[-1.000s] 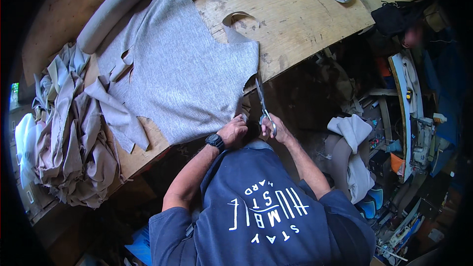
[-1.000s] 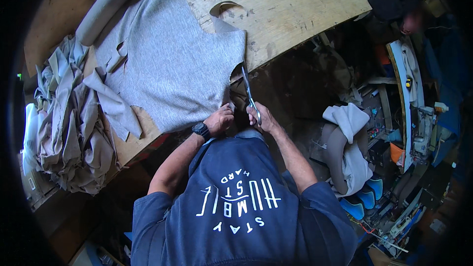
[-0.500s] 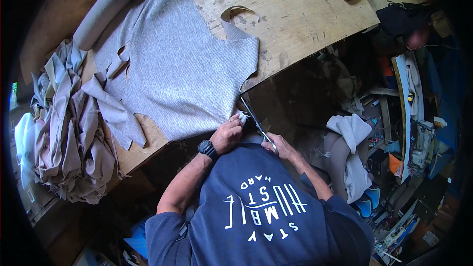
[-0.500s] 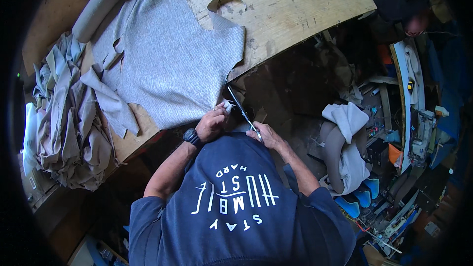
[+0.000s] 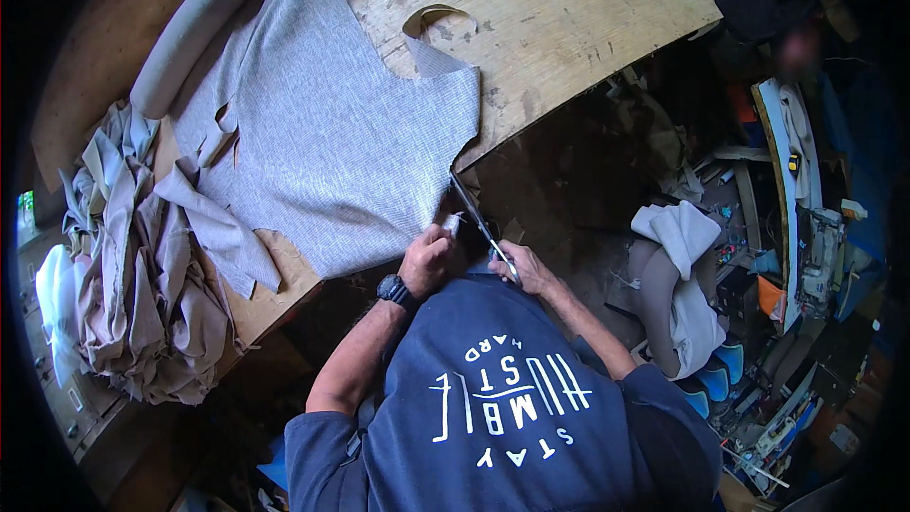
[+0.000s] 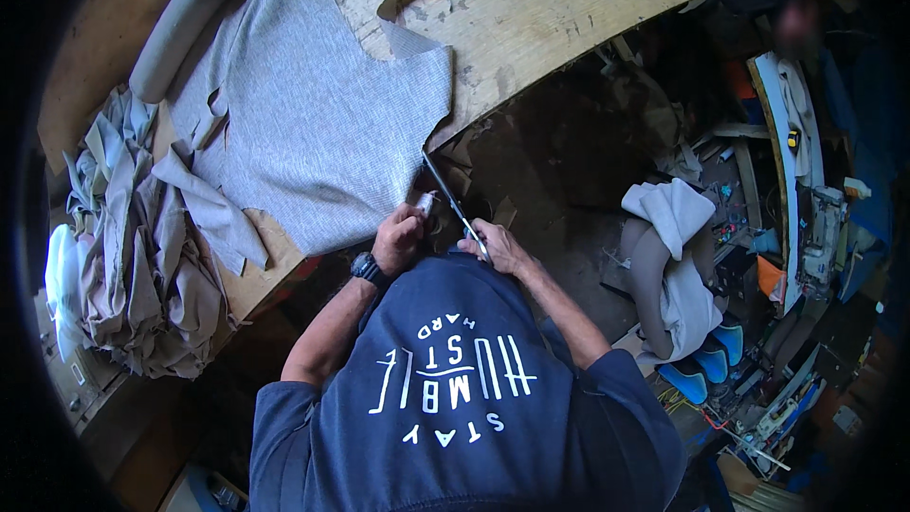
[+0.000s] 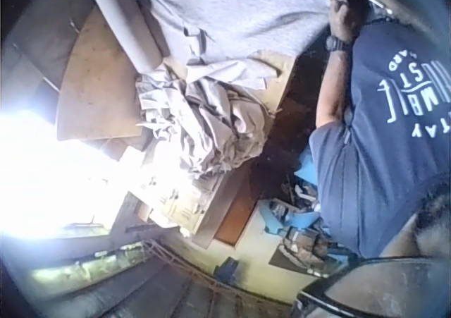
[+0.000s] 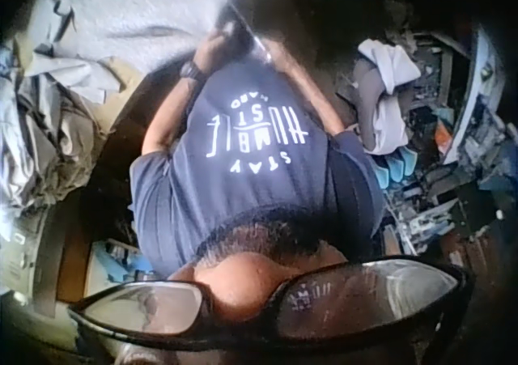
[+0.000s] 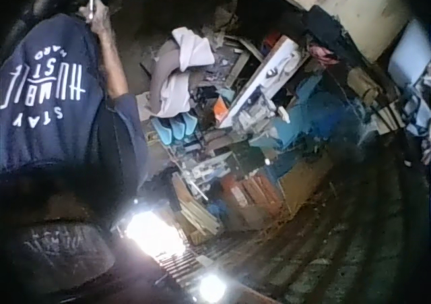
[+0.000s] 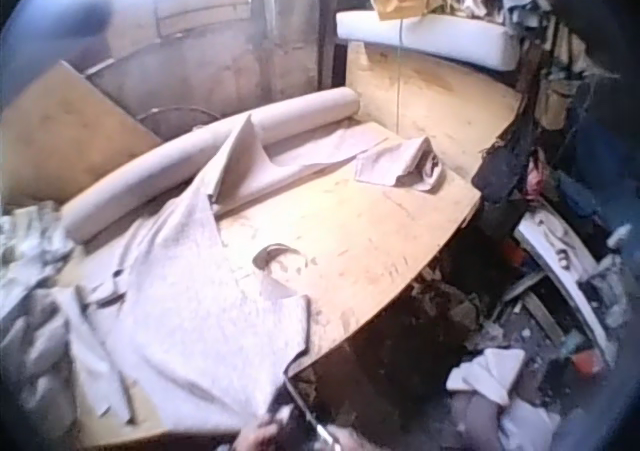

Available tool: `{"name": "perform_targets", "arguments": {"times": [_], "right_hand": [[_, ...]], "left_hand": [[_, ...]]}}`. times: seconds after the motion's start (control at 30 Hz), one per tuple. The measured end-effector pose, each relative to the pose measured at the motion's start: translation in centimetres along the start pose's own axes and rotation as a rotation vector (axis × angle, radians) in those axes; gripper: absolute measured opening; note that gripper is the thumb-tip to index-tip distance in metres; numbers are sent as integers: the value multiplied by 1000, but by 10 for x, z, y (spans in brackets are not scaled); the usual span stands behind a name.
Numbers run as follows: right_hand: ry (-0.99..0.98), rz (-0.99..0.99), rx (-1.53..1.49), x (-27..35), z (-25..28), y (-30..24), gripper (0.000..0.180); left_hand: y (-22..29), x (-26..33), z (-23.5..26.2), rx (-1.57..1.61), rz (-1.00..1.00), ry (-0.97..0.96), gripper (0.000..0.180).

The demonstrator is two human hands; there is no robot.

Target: Cutting out patterns from a large piece of beige fabric using industrial scissors.

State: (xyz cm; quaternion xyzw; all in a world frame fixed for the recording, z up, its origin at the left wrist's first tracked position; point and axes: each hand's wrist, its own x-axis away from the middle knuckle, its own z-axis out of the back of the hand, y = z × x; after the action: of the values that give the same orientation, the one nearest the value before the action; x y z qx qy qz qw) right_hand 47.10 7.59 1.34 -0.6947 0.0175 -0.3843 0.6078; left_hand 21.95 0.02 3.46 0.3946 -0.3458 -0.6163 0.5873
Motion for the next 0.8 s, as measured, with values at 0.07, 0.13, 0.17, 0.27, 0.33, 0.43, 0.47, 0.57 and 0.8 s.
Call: {"name": "perform_targets", "arguments": {"times": [0.07,0.13,0.17,0.27,0.33,0.43,0.47,0.57,0.8], "right_hand": [[46,1,-20,-2,0,-1,55],[20,-58,16,-6,2,-4,53],[17,-45,21,-9,2,-4,53],[-62,-38,153,-10,1,-1,48],[-17,20,193,-8,-9,-2,48],[22,27,215,-18,-15,-19,57],[44,-6,212,-23,-17,-24,60],[102,26,268,-40,-19,-32,62],[161,21,284,-42,-29,-43,63]], "left_hand": [[3,0,0,-24,-35,23,19],[3,0,0,-26,-20,13,19],[0,3,0,-36,-26,21,19],[-1,7,-1,94,13,-1,21],[9,6,2,102,-7,13,20],[3,11,0,67,-14,12,19],[1,13,-1,35,-10,-4,18],[-2,12,-3,47,51,-32,17],[-10,11,-2,25,-15,-44,15]]}}
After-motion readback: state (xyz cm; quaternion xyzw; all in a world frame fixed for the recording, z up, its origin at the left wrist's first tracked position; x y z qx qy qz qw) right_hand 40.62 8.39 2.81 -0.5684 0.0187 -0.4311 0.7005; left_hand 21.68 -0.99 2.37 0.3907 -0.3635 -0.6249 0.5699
